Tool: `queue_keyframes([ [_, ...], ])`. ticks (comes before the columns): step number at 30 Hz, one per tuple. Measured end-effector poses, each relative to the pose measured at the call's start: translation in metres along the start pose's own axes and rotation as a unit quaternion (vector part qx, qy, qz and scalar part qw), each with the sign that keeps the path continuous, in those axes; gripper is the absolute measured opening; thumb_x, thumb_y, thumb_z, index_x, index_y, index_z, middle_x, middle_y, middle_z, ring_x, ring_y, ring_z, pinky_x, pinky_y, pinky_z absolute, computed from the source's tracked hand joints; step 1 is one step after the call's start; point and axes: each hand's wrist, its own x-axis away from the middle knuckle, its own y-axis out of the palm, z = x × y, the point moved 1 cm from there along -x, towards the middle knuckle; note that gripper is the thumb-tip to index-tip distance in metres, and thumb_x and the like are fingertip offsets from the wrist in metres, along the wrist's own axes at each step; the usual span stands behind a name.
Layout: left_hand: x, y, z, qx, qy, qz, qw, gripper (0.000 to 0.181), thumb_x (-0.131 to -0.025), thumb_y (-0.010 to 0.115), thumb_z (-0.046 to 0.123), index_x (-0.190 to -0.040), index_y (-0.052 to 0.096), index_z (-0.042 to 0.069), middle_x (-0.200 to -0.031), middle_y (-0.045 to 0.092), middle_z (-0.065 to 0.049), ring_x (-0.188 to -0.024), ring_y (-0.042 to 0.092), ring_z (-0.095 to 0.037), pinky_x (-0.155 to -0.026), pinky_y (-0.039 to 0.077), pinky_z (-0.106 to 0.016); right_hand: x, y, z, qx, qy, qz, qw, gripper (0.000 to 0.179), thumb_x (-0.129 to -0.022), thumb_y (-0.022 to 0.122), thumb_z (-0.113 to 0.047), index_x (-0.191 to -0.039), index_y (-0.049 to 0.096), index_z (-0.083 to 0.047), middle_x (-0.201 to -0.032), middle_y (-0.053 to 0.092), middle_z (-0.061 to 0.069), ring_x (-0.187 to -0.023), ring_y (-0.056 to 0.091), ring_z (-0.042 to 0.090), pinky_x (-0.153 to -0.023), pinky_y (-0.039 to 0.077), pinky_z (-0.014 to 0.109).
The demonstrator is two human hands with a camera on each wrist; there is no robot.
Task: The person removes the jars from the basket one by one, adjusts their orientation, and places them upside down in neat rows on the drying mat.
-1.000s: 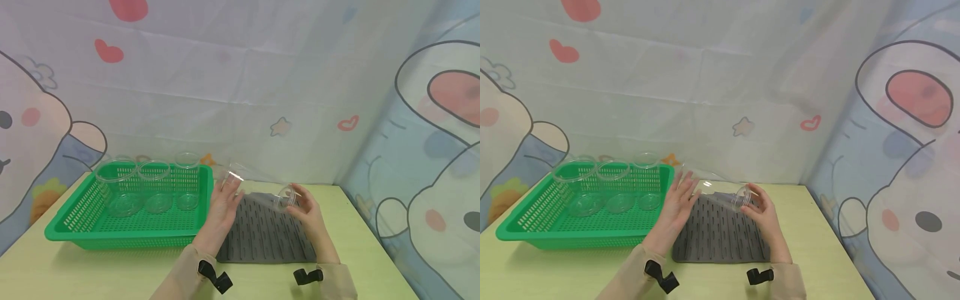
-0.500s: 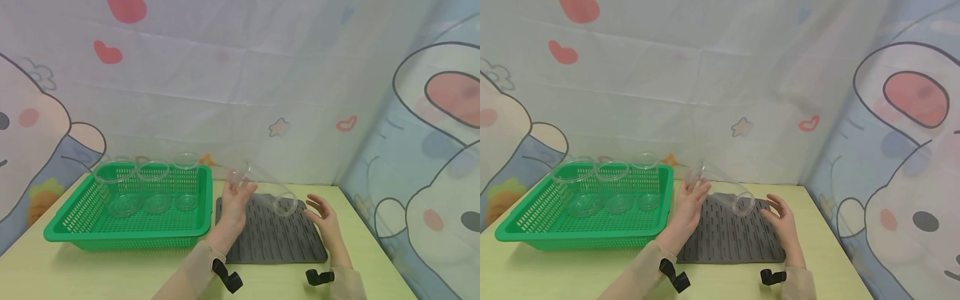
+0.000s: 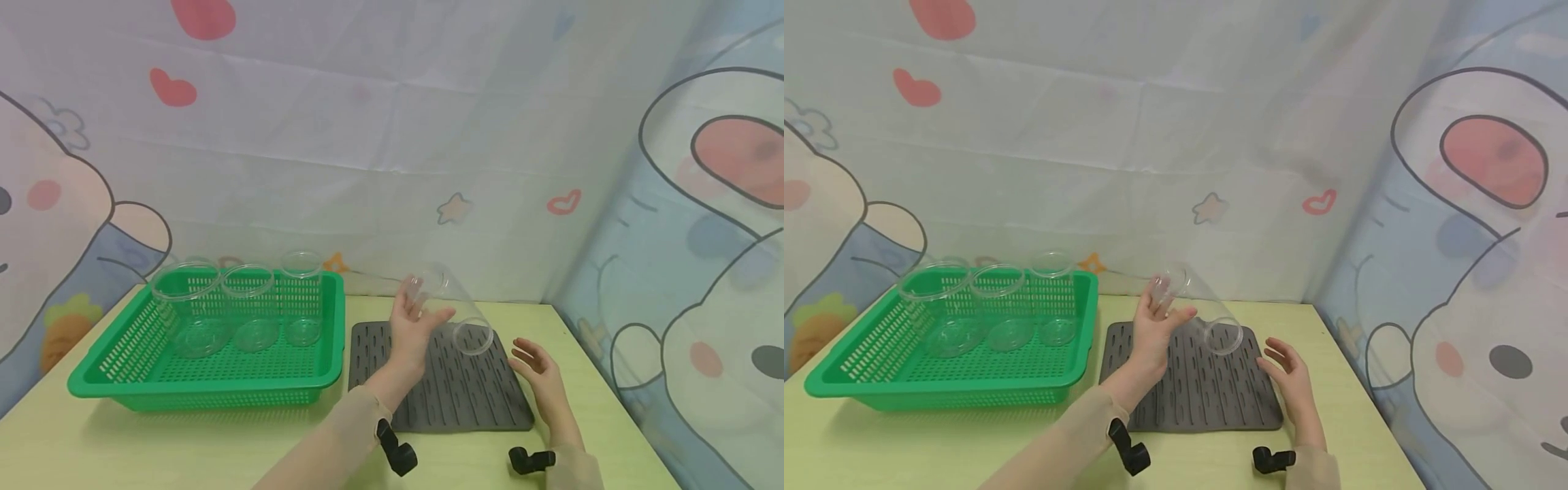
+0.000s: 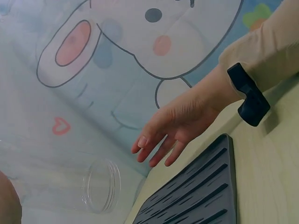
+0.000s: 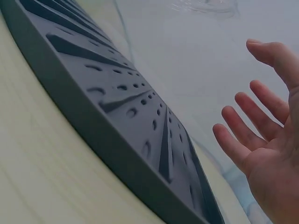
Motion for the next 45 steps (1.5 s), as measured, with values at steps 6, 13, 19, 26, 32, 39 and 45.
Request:
queue_keyframes([
  [6, -0.007, 0.012, -0.011, -0.031, 0.018, -0.011, 0.9993, 0.088, -0.076, 0.080, 0.000, -0.150, 0.036, 0.020, -0.155, 0.038, -0.006, -0.146, 0.032, -0.029, -0.119, 0.028, -0.045, 0.003, -0.007, 0.006, -0.004, 0.011, -0.002, 0.9999, 0.055, -0.095, 0.062, -0.008, -0.141, 0.038, 0.010, -0.114, 0.056, -0.029, -0.112, 0.055, -0.005, -0.089, 0.046, 0.007],
  [13, -0.015, 0.023, -0.023, -0.067, 0.021, -0.031, 0.9971, 0.089, -0.077, 0.080, 0.002, -0.151, 0.034, 0.020, -0.156, 0.035, -0.007, -0.146, 0.030, -0.029, -0.121, 0.024, -0.044, 0.005, -0.012, 0.013, -0.012, 0.017, -0.010, 0.9997, 0.054, -0.095, 0.061, -0.005, -0.140, 0.037, 0.013, -0.111, 0.057, -0.029, -0.109, 0.056, -0.007, -0.087, 0.048, 0.008],
  [19, -0.025, 0.030, -0.033, -0.085, 0.019, -0.022, 0.9960, 0.090, -0.076, 0.080, -0.001, -0.151, 0.035, 0.017, -0.156, 0.037, -0.009, -0.146, 0.031, -0.030, -0.120, 0.025, -0.045, 0.003, -0.011, 0.017, -0.013, 0.019, -0.022, 0.9995, 0.056, -0.095, 0.061, -0.006, -0.140, 0.035, 0.015, -0.112, 0.057, -0.030, -0.109, 0.056, -0.008, -0.087, 0.048, 0.009],
  [26, -0.034, 0.035, -0.046, -0.111, 0.015, -0.022, 0.9934, 0.090, -0.075, 0.082, 0.002, -0.152, 0.036, 0.019, -0.157, 0.036, -0.005, -0.146, 0.031, -0.027, -0.121, 0.024, -0.043, 0.005, -0.014, 0.018, -0.014, 0.038, -0.022, 0.9989, 0.058, -0.096, 0.061, -0.008, -0.142, 0.033, 0.012, -0.112, 0.056, -0.031, -0.108, 0.055, -0.009, -0.087, 0.048, 0.009],
  [32, -0.039, 0.040, -0.058, -0.126, -0.002, -0.024, 0.9918, 0.090, -0.076, 0.083, 0.008, -0.151, 0.036, 0.025, -0.158, 0.034, -0.002, -0.146, 0.030, -0.028, -0.119, 0.028, -0.047, 0.007, -0.018, 0.019, -0.020, 0.048, -0.017, 0.9985, 0.060, -0.096, 0.061, -0.010, -0.144, 0.032, 0.011, -0.113, 0.056, -0.031, -0.108, 0.055, -0.011, -0.087, 0.049, 0.009],
  [39, -0.044, 0.045, -0.068, -0.159, -0.016, -0.023, 0.9870, 0.089, -0.075, 0.084, 0.008, -0.149, 0.040, 0.031, -0.158, 0.035, -0.001, -0.145, 0.032, -0.028, -0.117, 0.032, -0.048, 0.008, -0.019, 0.018, -0.044, 0.041, -0.008, 0.9982, 0.055, -0.096, 0.060, -0.007, -0.141, 0.034, 0.012, -0.111, 0.058, -0.028, -0.105, 0.057, -0.009, -0.084, 0.051, 0.011],
  [45, -0.046, 0.049, -0.068, -0.198, -0.026, -0.021, 0.9796, 0.089, -0.075, 0.084, 0.009, -0.149, 0.040, 0.029, -0.157, 0.036, -0.002, -0.145, 0.033, -0.029, -0.114, 0.036, -0.050, 0.006, -0.015, 0.019, -0.048, 0.060, -0.011, 0.9970, 0.058, -0.097, 0.060, -0.010, -0.143, 0.032, 0.010, -0.111, 0.058, -0.029, -0.105, 0.056, -0.009, -0.084, 0.051, 0.011],
])
